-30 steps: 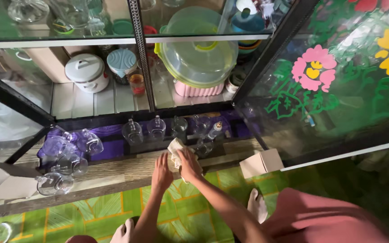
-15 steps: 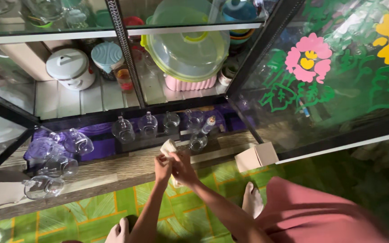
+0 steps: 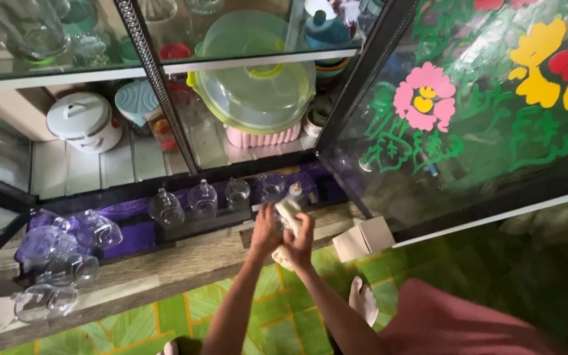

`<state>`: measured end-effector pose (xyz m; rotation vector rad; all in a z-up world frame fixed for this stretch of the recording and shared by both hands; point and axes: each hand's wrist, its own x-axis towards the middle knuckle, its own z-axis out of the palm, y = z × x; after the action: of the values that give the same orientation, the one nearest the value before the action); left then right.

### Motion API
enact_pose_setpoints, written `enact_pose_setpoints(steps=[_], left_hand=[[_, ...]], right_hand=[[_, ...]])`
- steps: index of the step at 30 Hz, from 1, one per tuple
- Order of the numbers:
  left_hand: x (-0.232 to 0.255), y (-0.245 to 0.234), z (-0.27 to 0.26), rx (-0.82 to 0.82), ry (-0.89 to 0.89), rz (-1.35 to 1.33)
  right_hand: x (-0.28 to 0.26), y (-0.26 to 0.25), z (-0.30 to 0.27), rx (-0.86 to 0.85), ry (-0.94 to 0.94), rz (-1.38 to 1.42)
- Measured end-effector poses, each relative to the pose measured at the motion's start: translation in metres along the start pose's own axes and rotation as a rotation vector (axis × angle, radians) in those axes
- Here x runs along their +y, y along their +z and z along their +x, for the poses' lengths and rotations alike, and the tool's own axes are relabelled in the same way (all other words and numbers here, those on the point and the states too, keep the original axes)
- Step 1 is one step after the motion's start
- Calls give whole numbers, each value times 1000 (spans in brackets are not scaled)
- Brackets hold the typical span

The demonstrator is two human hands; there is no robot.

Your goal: The person wipes glass cups and a small bowl using a cloth, then places the items back onto the glass shelves of a cabinet.

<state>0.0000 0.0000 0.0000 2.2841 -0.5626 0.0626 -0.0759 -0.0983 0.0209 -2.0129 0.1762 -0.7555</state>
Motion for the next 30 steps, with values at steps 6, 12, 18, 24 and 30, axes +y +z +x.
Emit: enact_pose_setpoints(steps=[6,12,18,24,30], left_hand=[[-2,18,2,97,97,45],[-23,-14,-19,127,-101,-154],[-52,-71,-60,111,-376,-900],[-10,-167,-24,245,-509,-1397],[38,-231,-12,274,-303,-1402]], right_hand=[[16,-11,-17,64,138,-59],[12,-2,-17,-52,204,17],[-54,-12,37,25,5,200],[-205,-8,67,-110,-34,349],[-280,11,71,-130,-658,115]])
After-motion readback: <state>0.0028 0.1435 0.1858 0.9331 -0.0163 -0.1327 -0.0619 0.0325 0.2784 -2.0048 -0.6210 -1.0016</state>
